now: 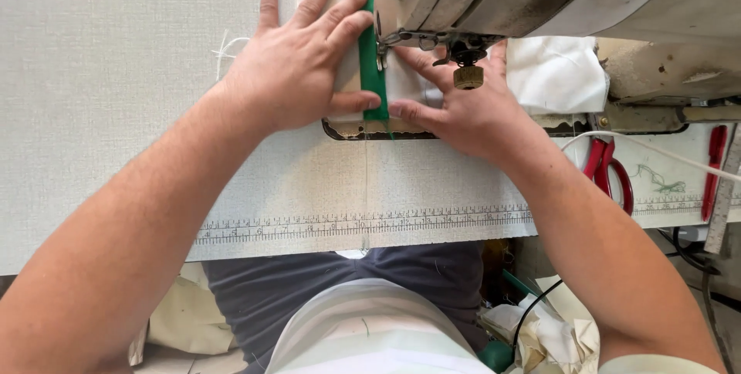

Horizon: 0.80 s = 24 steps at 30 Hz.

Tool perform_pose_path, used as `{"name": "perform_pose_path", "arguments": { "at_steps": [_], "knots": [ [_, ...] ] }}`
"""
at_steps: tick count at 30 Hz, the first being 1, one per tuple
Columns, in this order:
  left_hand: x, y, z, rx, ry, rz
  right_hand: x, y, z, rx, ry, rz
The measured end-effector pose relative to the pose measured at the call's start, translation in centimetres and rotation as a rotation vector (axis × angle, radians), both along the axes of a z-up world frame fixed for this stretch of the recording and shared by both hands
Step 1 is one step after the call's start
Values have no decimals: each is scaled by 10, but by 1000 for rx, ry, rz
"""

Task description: Sewing green fabric straps onto white fabric bags using an industrial sewing machine, including marking positions and trimming threads.

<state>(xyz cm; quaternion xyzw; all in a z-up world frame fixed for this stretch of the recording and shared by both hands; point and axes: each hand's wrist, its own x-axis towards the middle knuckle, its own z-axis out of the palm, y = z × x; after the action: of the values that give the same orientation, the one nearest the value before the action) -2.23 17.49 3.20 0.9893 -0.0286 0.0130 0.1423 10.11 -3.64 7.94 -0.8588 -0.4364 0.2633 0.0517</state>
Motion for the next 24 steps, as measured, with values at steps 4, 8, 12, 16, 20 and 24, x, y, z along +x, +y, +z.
{"name": "perform_pose_path", "arguments": {
  "at_steps": [4,8,12,16,20,24],
  "knots": [
    [12,8,7,51,62,14,3,3,3,-196,96,-323],
    [17,13,16,54,90,15,14,-51,1,415,-171,-76],
    [16,13,23,44,165,26,33,-166,-4,1137,-358,-397],
    [18,17,28,39,210,17,81,-259,-26,804,-722,-579],
    [25,23,39,50,257,38,81,-272,-37,705,-772,-235],
    [32,30,36,64,218,63,76,-269,-35,688,-753,-284]
  ]
}}
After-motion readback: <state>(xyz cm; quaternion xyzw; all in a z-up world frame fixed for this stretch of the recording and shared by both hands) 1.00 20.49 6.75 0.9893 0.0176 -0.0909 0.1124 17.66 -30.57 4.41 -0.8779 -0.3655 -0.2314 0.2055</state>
